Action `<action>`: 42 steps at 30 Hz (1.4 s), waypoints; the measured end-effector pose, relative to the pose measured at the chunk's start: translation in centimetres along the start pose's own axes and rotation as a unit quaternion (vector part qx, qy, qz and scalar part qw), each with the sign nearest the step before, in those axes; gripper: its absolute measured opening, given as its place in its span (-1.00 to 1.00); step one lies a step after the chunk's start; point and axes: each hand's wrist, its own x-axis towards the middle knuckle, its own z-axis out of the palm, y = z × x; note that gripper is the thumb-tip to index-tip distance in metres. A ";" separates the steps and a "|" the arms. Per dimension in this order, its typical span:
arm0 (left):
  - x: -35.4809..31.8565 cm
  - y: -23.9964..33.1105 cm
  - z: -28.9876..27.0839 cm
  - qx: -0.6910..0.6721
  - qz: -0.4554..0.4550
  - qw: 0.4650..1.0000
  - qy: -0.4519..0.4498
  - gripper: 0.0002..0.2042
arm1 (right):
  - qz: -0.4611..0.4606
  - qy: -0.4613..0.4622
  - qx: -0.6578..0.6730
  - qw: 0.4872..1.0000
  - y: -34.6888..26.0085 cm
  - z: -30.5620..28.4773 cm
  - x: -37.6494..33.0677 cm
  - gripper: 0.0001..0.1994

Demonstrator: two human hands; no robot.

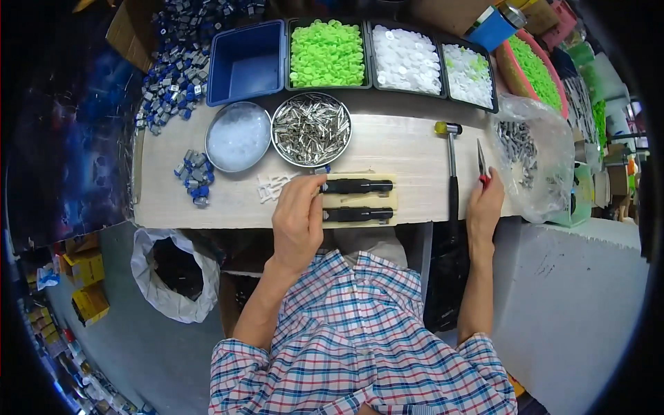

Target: Assemble small plastic and metal components into a casing on a workbench.

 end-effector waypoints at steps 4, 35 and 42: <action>0.6 0.3 0.7 -0.012 0.013 1.000 -0.006 -0.74 | 0.090 -0.122 0.250 0.956 -4.3 -4.0 -5.9 -0.70; -0.5 2.4 -0.4 0.017 0.164 0.958 -0.235 -0.75 | -0.161 -0.355 0.289 0.874 -9.4 -7.1 -9.9 -0.53; -2.9 1.7 -1.6 -0.285 -0.247 0.803 -0.461 -0.82 | -0.171 -0.371 0.321 0.855 -8.7 -6.3 -12.3 -0.55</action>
